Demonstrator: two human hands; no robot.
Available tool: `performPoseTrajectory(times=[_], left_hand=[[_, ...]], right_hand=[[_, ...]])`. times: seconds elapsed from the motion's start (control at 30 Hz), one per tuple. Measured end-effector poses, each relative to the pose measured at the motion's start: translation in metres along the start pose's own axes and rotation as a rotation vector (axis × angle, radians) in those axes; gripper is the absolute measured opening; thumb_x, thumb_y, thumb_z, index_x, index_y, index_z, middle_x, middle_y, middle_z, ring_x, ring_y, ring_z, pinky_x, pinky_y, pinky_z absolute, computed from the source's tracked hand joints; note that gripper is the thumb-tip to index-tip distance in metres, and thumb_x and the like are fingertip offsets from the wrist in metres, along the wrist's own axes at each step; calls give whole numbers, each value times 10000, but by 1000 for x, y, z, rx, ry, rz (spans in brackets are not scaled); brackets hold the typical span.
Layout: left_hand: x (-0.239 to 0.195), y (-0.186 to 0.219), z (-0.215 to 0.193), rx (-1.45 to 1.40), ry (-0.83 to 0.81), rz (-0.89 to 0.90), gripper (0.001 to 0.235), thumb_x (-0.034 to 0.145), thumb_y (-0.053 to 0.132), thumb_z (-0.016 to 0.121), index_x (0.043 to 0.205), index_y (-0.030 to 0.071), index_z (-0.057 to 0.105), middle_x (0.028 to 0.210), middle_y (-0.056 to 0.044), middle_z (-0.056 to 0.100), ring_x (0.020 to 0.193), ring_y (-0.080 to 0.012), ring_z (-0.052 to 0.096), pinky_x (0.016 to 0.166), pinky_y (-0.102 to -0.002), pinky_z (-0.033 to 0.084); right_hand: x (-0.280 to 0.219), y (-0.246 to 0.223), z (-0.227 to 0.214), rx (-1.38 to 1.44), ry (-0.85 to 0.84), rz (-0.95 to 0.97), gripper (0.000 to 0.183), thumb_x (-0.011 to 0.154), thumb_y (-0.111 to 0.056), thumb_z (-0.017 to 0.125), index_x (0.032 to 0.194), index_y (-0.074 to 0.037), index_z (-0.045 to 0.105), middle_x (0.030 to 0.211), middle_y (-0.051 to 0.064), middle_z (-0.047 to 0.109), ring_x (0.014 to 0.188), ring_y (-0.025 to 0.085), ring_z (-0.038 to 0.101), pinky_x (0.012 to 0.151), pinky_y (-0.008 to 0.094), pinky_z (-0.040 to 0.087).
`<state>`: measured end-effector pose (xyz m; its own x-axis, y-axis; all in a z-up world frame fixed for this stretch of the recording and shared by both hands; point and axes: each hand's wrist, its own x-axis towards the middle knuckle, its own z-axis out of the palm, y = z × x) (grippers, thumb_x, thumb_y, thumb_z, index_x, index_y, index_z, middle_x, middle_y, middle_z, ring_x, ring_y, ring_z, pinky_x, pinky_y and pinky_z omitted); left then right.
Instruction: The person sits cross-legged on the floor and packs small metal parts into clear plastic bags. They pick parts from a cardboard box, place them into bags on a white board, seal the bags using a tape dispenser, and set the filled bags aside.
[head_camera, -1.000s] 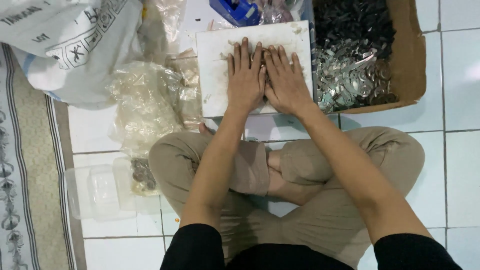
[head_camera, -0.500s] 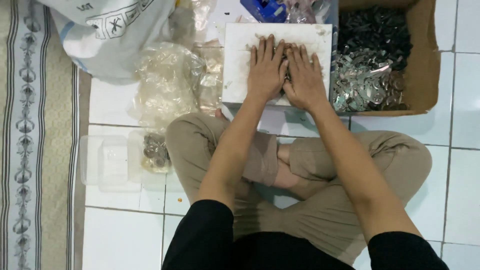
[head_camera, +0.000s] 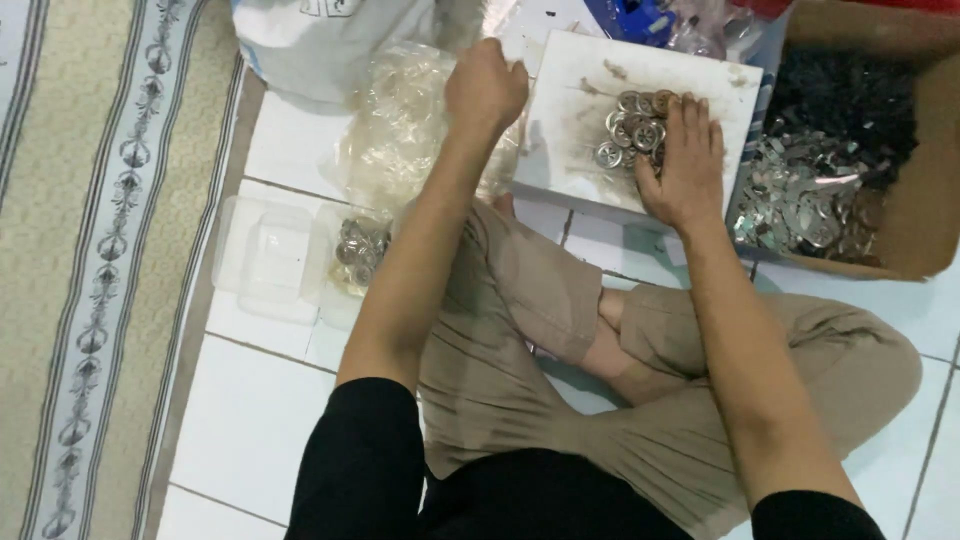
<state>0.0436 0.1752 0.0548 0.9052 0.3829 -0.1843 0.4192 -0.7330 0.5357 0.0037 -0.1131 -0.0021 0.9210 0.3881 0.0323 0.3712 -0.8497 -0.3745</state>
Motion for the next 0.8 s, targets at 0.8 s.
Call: performPoseTrajectory(times=[0.8], left_hand=[[2,-186,-63,-126,326,-50,125,871,171,763,965,93,788,925,-112,758,954,-333,732,841,-436,533]], right_hand=[[0,19,23,28,261,-128,914,956,-543,617,1568,94,384,1546,369,428,1465,525,335,1183,597,203]])
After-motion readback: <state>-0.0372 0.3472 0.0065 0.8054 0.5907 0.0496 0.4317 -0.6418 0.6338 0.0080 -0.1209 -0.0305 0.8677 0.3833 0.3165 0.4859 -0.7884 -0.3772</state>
